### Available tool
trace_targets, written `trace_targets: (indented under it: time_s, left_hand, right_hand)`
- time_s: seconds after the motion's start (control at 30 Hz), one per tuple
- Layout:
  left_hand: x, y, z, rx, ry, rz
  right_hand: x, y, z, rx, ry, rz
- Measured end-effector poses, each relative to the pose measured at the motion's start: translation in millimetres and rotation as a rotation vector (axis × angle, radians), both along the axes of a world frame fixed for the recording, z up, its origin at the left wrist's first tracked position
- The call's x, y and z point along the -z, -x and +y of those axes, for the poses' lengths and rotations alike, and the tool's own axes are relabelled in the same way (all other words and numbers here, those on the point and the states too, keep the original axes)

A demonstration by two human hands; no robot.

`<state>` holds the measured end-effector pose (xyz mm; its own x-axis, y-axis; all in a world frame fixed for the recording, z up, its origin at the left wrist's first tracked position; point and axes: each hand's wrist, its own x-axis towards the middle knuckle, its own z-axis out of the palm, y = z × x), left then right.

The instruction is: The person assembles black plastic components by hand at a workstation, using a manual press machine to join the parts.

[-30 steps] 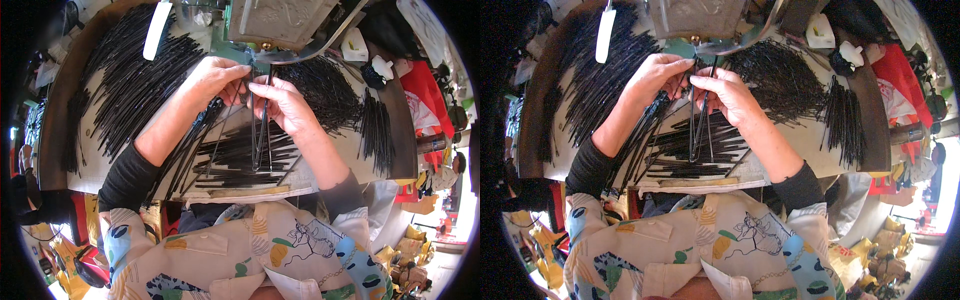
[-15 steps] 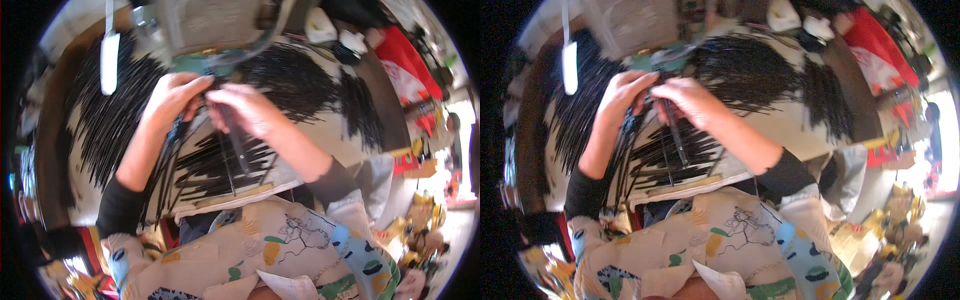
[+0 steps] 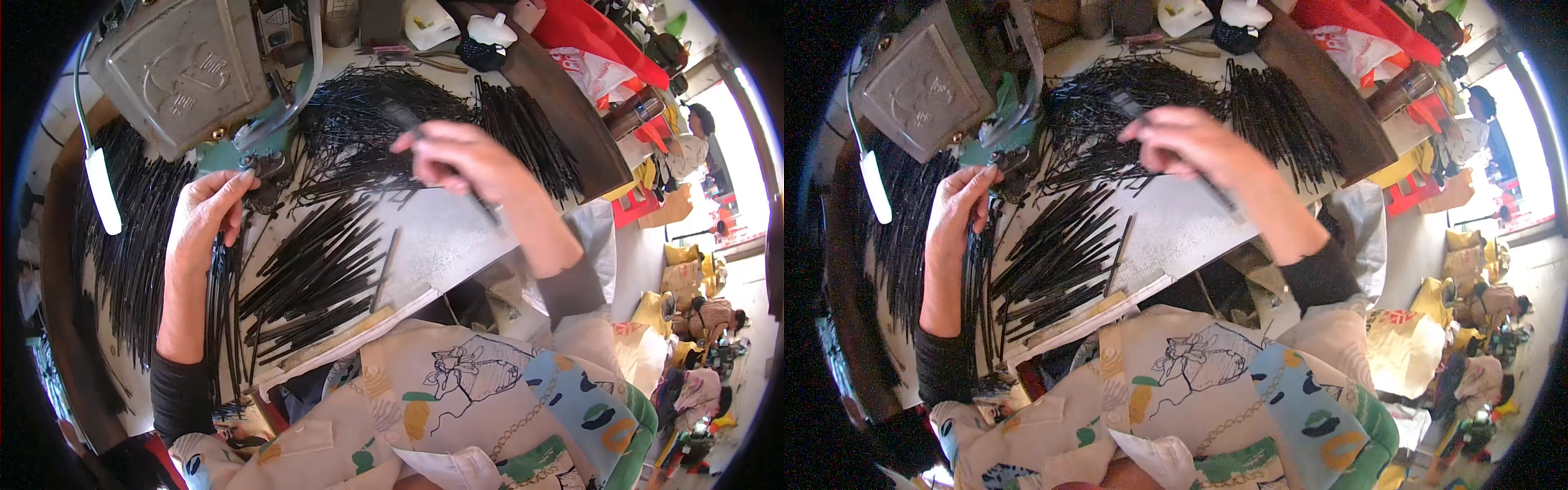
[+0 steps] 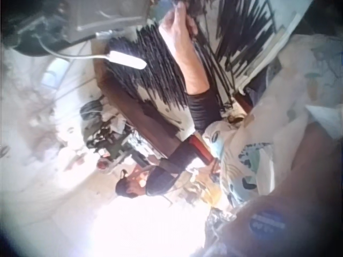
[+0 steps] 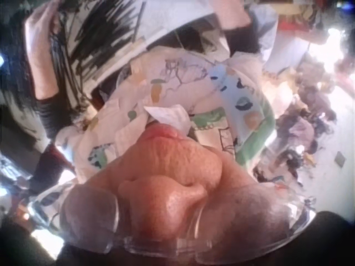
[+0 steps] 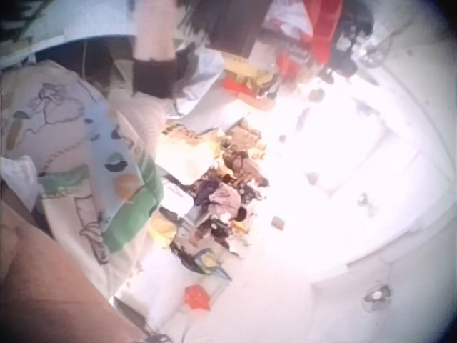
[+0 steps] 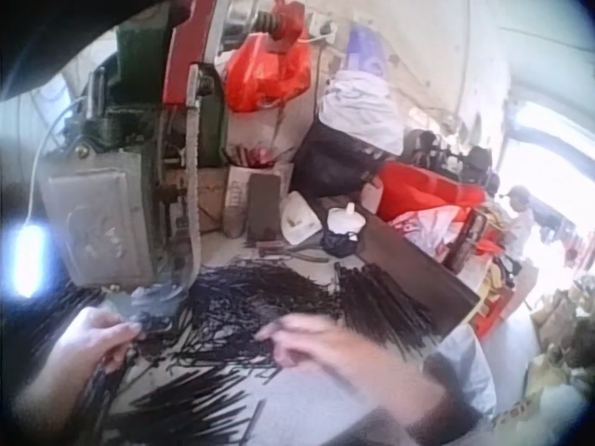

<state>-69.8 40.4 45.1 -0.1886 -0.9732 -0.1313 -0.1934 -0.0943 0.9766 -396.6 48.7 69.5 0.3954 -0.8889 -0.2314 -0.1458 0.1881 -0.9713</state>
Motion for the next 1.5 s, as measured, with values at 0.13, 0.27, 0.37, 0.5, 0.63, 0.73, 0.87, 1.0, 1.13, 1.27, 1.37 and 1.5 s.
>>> trace_targets:
  time_s: [0.13, 0.27, 0.37, 0.5, 0.63, 0.73, 0.87, 1.0, 1.13, 1.27, 1.37, 1.5]
  left_hand:
    - [-0.2, 0.1, 1.1, 0.051, 0.008, -0.034]
    - [-1.1, 6.1, 1.9, 0.086, -0.032, -0.029]
    - [5.8, 5.2, 2.4, 0.104, -0.046, -0.061]
    - [3.1, 1.7, 8.8, 0.143, -0.004, -0.167]
    - [-2.8, 5.1, 12.8, 0.199, 0.041, -0.195]
    - [4.7, -3.4, 15.1, 0.201, 0.043, -0.22]
    - [10.4, -10.6, 16.9, 0.2, 0.043, -0.268]
    - [6.6, -5.5, 17.4, 0.219, 0.061, -0.316]
    - [2.4, -0.5, 19.4, 0.243, 0.101, -0.427]
    - [0.4, 10.5, 21.9, 0.261, 0.154, -0.531]
    - [10.1, 22.2, 27.3, 0.248, 0.541, -0.618]
    - [6.1, 34.0, 31.6, 0.28, 0.55, -0.794]
  right_hand:
    - [-5.5, 80.8, -24.0, 0.361, 0.29, 0.531]
    - [16.5, 115.7, -35.2, 0.559, 0.988, 1.344]
    - [28.4, 91.4, -50.1, 0.404, 0.777, 0.917]
    - [41.5, 52.4, -80.4, 0.335, 0.838, 0.993]
    - [43.2, 43.8, -102.4, 0.336, 0.94, 1.017]
    - [47.6, 38.8, -107.7, 0.337, 0.973, 1.126]
    - [51.7, 34.2, -104.5, 0.3, 0.965, 1.14]
    - [44.4, 26.7, -95.0, 0.266, 0.968, 1.169]
    - [48.0, 30.3, -96.9, 0.27, 1.038, 1.156]
    - [49.1, 29.3, -95.4, 0.326, 1.1, 1.176]
    - [42.7, 14.2, -88.2, 0.397, 1.111, 1.067]
    - [42.9, 18.8, -92.2, 0.51, 1.034, 0.741]
